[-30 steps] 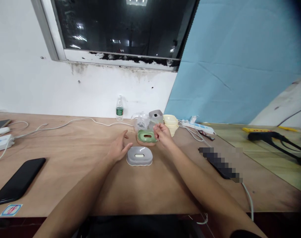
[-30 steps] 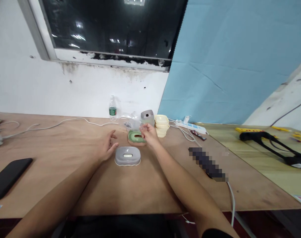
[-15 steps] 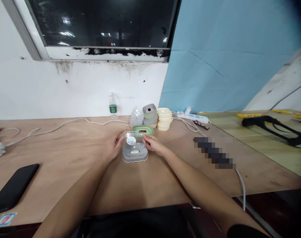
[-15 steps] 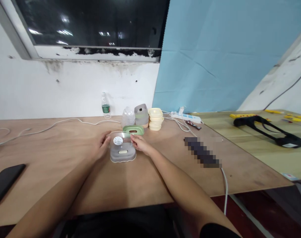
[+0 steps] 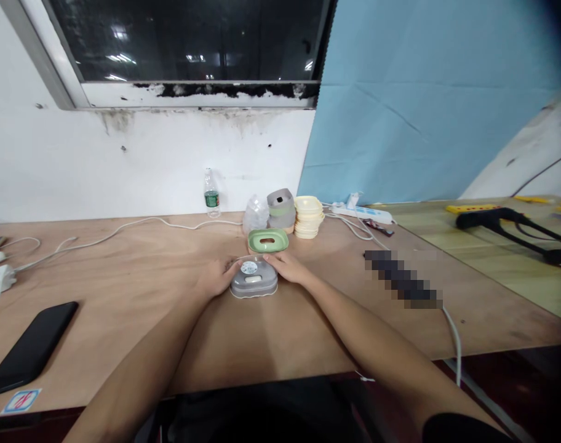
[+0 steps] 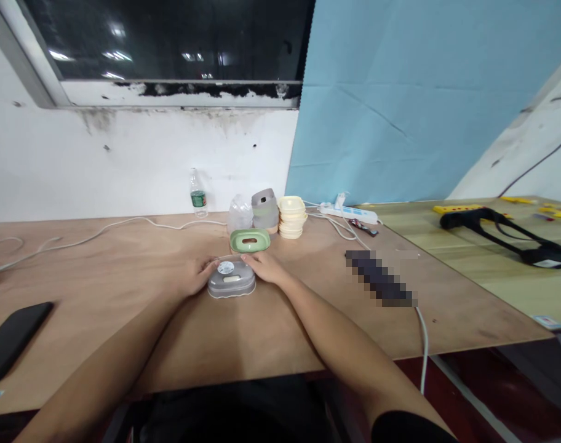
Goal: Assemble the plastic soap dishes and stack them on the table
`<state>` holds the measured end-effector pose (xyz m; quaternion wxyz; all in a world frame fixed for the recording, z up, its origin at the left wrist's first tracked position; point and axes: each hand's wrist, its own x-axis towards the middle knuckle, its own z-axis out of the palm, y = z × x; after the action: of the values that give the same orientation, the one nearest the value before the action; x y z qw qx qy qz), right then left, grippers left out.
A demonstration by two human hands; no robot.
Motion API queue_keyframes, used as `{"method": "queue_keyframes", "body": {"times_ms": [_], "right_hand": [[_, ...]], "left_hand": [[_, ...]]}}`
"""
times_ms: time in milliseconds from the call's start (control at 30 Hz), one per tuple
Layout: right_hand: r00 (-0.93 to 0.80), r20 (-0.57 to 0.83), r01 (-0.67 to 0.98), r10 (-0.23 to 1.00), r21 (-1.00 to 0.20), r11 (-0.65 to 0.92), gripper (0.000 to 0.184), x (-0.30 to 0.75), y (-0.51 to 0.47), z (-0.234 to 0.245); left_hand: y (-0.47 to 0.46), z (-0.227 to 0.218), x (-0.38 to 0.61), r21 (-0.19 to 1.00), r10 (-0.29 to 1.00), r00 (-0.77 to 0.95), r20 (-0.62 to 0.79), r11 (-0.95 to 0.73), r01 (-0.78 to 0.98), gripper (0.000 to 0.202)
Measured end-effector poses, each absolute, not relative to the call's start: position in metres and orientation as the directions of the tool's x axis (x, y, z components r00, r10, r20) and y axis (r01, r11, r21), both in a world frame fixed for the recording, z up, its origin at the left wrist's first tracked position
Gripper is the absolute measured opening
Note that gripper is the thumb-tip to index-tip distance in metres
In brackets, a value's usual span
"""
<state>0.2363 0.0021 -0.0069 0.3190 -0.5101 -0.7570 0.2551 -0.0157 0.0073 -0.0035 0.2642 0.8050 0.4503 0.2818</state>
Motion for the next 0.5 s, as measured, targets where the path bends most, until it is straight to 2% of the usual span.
{"method": "queue_keyframes", "body": {"times_ms": [133, 300, 500], "right_hand": [[-0.308, 0.187, 0.628, 0.933, -0.697, 0.347, 0.056, 0.2369, 0.0030, -0.0072], [-0.335, 0.169, 0.627, 0.927, -0.694, 0.353, 0.057, 0.2388, 0.0035, -0.0064], [-0.374, 0.133, 0.627, 0.918, -0.692, 0.356, 0.056, 0.2419, 0.0036, -0.0053]], "left_hand": [[0.0087, -0.0062, -0.0156, 0.668, 0.874, 0.450, 0.184, -0.447, 0.595, 0.054], [0.0087, -0.0080, -0.0151, 0.690, 0.876, 0.442, 0.196, -0.443, 0.572, 0.052], [0.0072, -0.0064, -0.0154, 0.664, 0.877, 0.433, 0.206, -0.451, 0.597, 0.052]]}}
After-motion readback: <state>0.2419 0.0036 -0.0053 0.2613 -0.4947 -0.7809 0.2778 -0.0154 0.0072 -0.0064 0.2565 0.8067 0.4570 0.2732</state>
